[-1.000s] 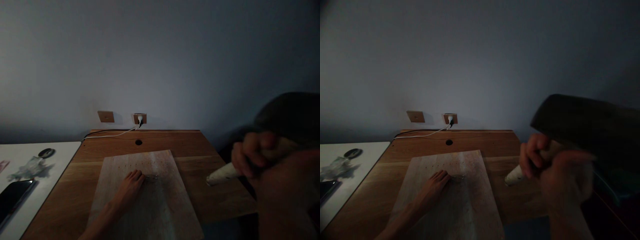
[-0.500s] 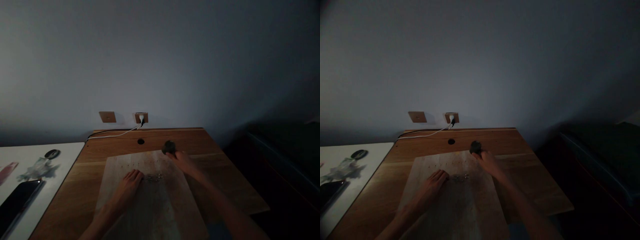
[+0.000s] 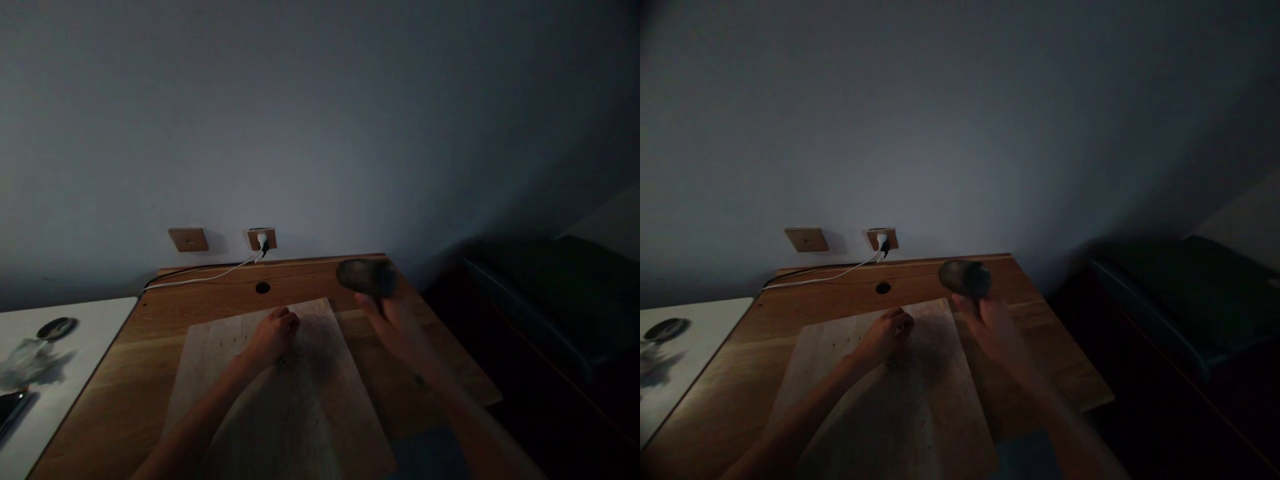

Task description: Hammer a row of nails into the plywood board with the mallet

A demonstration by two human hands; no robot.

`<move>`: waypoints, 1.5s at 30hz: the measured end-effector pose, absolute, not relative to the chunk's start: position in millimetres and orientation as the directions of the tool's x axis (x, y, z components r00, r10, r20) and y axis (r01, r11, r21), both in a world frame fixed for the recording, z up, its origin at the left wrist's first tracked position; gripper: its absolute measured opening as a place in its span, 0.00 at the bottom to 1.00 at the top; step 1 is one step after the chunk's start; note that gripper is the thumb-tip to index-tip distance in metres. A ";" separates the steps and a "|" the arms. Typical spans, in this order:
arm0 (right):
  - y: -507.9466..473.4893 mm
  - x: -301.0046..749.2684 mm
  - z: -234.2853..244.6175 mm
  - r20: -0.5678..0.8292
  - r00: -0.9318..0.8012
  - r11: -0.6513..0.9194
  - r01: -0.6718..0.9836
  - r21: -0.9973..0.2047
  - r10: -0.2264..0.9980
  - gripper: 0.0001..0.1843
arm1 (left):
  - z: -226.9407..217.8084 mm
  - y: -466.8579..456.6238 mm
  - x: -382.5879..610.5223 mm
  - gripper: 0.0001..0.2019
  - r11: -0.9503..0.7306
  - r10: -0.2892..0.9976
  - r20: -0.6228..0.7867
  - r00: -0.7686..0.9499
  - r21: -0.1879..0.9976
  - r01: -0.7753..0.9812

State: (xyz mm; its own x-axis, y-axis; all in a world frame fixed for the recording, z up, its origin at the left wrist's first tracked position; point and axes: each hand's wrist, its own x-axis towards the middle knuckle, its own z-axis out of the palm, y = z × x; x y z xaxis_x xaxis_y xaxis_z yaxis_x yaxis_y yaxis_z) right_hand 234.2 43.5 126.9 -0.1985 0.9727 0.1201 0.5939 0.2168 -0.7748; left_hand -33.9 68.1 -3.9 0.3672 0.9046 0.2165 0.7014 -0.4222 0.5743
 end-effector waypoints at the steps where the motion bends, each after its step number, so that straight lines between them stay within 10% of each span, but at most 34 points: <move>1: 53.0 227.2 111.6 0.073 -0.190 0.190 0.724 -0.663 0.979 0.28 | -5.1 69.5 -32.3 0.10 -0.415 0.908 0.205 0.366 0.568 0.711; 6: 93.4 201.8 47.4 -0.184 -0.126 0.056 0.936 -0.349 0.975 0.31 | -8.7 73.4 -25.7 0.12 -0.404 0.913 0.180 0.367 0.539 0.739; 45: 112.4 207.9 24.5 -0.235 -0.223 0.137 0.933 -0.332 0.946 0.33 | -35.9 93.7 -7.9 0.15 -0.444 0.888 0.275 0.369 0.720 0.533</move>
